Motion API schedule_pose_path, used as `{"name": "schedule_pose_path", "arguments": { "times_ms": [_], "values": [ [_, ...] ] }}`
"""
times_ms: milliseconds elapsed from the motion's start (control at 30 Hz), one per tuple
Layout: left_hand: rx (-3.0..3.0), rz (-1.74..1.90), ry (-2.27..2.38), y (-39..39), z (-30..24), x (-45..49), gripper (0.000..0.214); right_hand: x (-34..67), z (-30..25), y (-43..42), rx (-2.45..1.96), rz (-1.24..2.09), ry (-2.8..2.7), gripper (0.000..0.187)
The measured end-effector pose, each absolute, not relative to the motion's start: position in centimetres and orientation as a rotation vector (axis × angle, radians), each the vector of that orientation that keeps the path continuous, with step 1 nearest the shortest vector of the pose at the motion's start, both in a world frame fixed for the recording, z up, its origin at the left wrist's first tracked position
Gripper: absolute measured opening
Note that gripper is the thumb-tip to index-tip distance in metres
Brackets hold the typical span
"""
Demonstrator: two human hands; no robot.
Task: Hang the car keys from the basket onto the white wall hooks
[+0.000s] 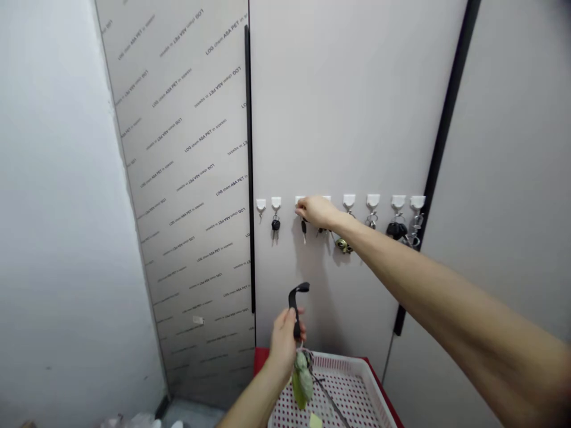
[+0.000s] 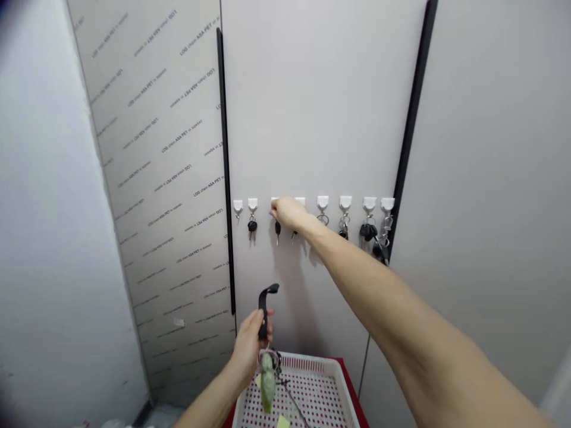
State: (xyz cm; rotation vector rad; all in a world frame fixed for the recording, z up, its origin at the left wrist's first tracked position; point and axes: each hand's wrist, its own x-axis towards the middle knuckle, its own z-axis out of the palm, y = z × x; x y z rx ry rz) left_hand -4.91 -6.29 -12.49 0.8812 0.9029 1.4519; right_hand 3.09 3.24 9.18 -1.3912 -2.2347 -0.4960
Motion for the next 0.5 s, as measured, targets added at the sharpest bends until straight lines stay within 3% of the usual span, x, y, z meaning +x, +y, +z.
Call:
{"name": "schedule_pose_path", "arguments": {
  "times_ms": [200,333,433,500],
  "values": [
    [0.837,1.404,1.058,-6.3,-16.9,-6.8,0.042,2.4,6.4,0.8,-1.065,-0.12,-2.411,0.018],
    [0.936,1.345,1.186,-6.0,-17.6,-8.6,0.033,4.3,-2.6,-1.4,-1.112,0.139,-2.546,0.015],
    [1.226,1.122,1.371,-5.9,-18.2,-9.6,0.023,6.8,-10.9,-2.7,-1.156,0.605,-2.319,0.012],
    [1.467,0.926,1.491,-5.8,-18.2,-10.2,0.021,8.1,-14.3,-3.2,-1.123,0.619,-2.04,0.014]
  ]
}}
